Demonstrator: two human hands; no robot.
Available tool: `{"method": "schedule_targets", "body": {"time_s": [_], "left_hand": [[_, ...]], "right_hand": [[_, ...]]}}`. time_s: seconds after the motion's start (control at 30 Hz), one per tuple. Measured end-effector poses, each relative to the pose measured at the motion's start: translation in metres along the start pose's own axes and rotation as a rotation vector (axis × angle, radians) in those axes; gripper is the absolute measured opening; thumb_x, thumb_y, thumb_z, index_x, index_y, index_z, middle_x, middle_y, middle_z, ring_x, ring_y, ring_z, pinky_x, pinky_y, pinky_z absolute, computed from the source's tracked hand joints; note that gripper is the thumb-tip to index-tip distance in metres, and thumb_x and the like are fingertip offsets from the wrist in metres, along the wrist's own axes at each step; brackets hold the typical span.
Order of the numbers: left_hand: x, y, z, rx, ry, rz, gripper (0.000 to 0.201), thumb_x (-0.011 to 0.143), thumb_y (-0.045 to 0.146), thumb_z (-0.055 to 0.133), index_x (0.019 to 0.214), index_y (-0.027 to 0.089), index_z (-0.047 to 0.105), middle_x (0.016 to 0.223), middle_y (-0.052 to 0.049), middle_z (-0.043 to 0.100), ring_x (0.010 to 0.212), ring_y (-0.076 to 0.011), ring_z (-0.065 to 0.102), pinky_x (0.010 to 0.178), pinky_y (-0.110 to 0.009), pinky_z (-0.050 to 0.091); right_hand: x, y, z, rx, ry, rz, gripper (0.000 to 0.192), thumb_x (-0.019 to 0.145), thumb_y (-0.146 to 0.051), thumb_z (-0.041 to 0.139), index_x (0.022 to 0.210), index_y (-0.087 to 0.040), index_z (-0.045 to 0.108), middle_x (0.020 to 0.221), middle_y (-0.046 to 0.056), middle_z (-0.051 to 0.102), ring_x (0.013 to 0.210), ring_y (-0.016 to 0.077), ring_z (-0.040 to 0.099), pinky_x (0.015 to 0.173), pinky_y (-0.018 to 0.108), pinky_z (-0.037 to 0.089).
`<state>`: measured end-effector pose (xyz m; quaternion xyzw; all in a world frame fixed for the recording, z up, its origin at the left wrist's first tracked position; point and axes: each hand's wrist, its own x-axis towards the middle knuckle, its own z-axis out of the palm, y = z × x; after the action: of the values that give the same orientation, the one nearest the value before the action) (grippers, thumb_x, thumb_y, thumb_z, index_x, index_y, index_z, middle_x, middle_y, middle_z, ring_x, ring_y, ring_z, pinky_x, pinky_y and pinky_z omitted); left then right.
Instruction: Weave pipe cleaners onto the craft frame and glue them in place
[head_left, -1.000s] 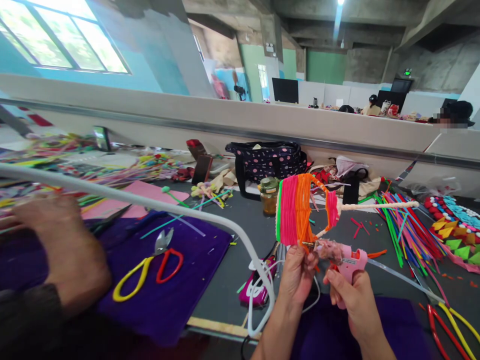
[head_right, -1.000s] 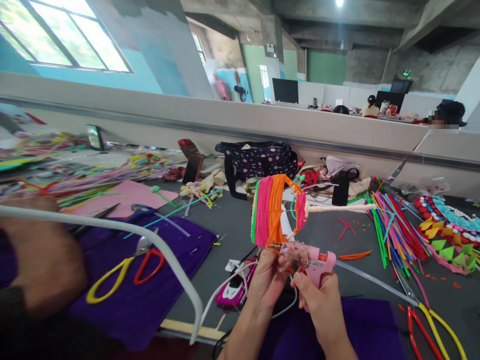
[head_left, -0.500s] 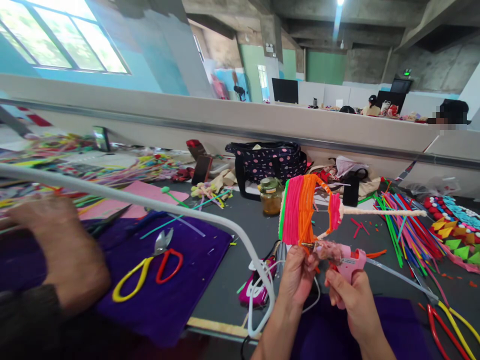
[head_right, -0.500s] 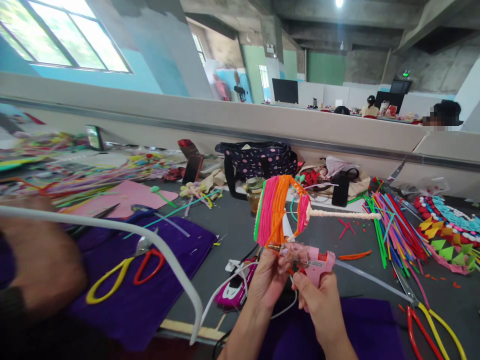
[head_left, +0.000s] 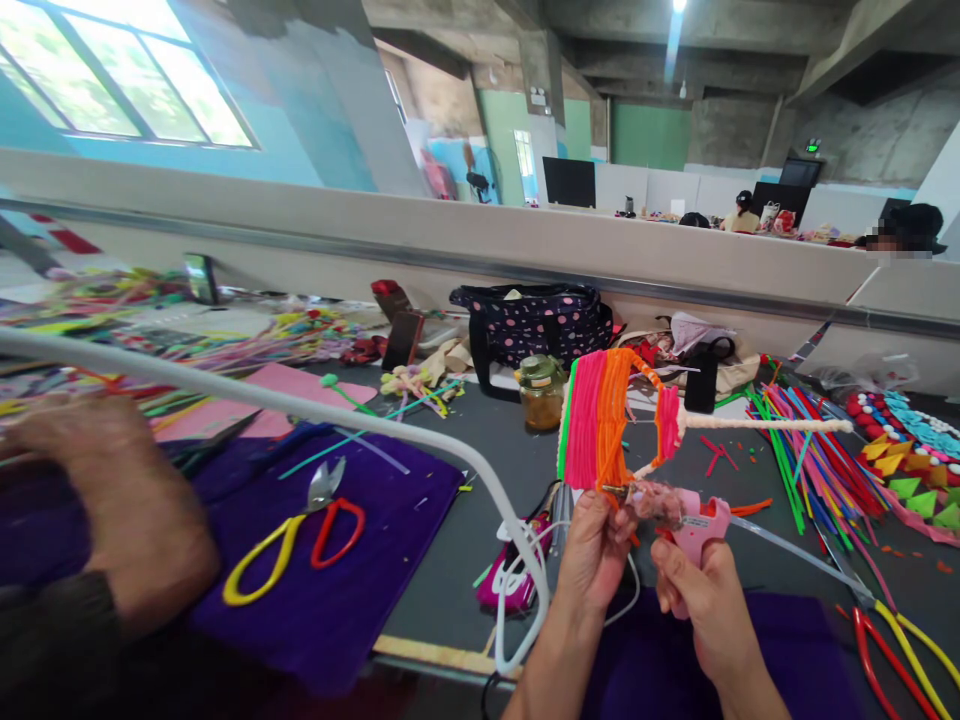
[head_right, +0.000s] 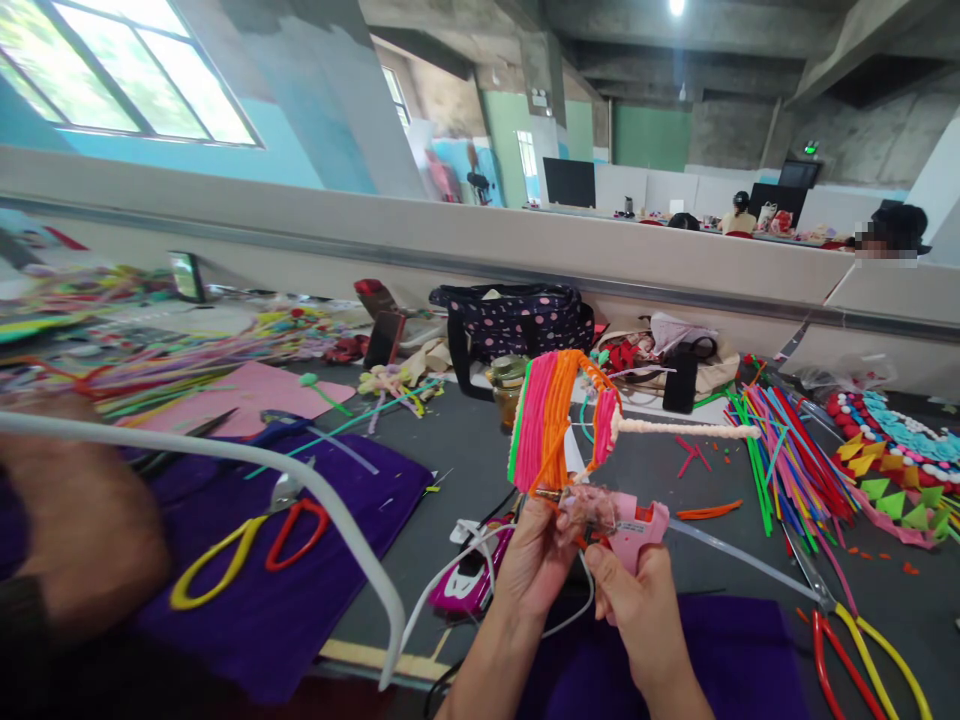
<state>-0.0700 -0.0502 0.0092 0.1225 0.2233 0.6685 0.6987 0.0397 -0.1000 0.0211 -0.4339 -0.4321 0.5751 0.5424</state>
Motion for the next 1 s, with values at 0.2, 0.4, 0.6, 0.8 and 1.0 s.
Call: {"method": "schedule_targets", "body": {"time_s": [0.2, 0.4, 0.6, 0.8, 1.0], "left_hand": [[-0.001, 0.000, 0.001, 0.007, 0.010, -0.003, 0.030, 0.060, 0.023, 0.080, 0.063, 0.014, 0.051, 0.055, 0.005, 0.045, 0.046, -0.0029, 0.041, 0.040, -0.011, 0.033], [-0.001, 0.001, 0.001, 0.000, 0.022, 0.001, 0.021, 0.064, 0.018, 0.075, 0.070, 0.012, 0.056, 0.055, 0.005, 0.048, 0.044, -0.0030, 0.043, 0.038, -0.011, 0.033], [0.000, 0.001, 0.001, 0.031, 0.052, -0.012, 0.023, 0.060, 0.016, 0.078, 0.069, 0.013, 0.056, 0.055, 0.005, 0.053, 0.042, -0.0023, 0.045, 0.036, -0.010, 0.033], [0.003, 0.000, 0.001, 0.015, 0.028, 0.007, 0.029, 0.055, 0.020, 0.082, 0.067, 0.014, 0.055, 0.057, 0.004, 0.054, 0.044, -0.0027, 0.044, 0.038, -0.012, 0.034], [0.000, 0.010, 0.009, 0.005, -0.117, 0.098, 0.027, 0.062, 0.028, 0.079, 0.074, 0.012, 0.061, 0.069, -0.001, 0.060, 0.047, -0.0018, 0.039, 0.037, -0.011, 0.030]], "right_hand": [[0.001, 0.000, 0.000, -0.001, -0.010, -0.014, 0.035, 0.075, -0.048, 0.065, 0.062, -0.017, 0.055, 0.044, -0.007, 0.039, 0.040, 0.0064, 0.034, 0.040, 0.020, 0.030], [0.000, 0.001, 0.000, -0.007, -0.016, -0.016, 0.037, 0.075, -0.047, 0.065, 0.057, -0.017, 0.052, 0.043, -0.006, 0.038, 0.039, 0.0062, 0.033, 0.039, 0.020, 0.029], [-0.003, 0.003, -0.002, -0.012, -0.031, -0.001, 0.041, 0.076, -0.044, 0.066, 0.049, -0.018, 0.050, 0.043, -0.005, 0.039, 0.041, 0.0065, 0.033, 0.041, 0.021, 0.029], [-0.004, 0.002, -0.007, 0.150, -0.103, -0.051, 0.026, 0.074, -0.040, 0.069, 0.070, -0.015, 0.063, 0.051, -0.003, 0.050, 0.041, 0.0063, 0.036, 0.041, 0.021, 0.032], [0.003, -0.001, -0.020, 0.457, 0.092, -0.119, 0.027, 0.072, -0.039, 0.071, 0.089, -0.021, 0.061, 0.083, 0.003, 0.061, 0.047, 0.0050, 0.039, 0.041, 0.020, 0.033]]}}
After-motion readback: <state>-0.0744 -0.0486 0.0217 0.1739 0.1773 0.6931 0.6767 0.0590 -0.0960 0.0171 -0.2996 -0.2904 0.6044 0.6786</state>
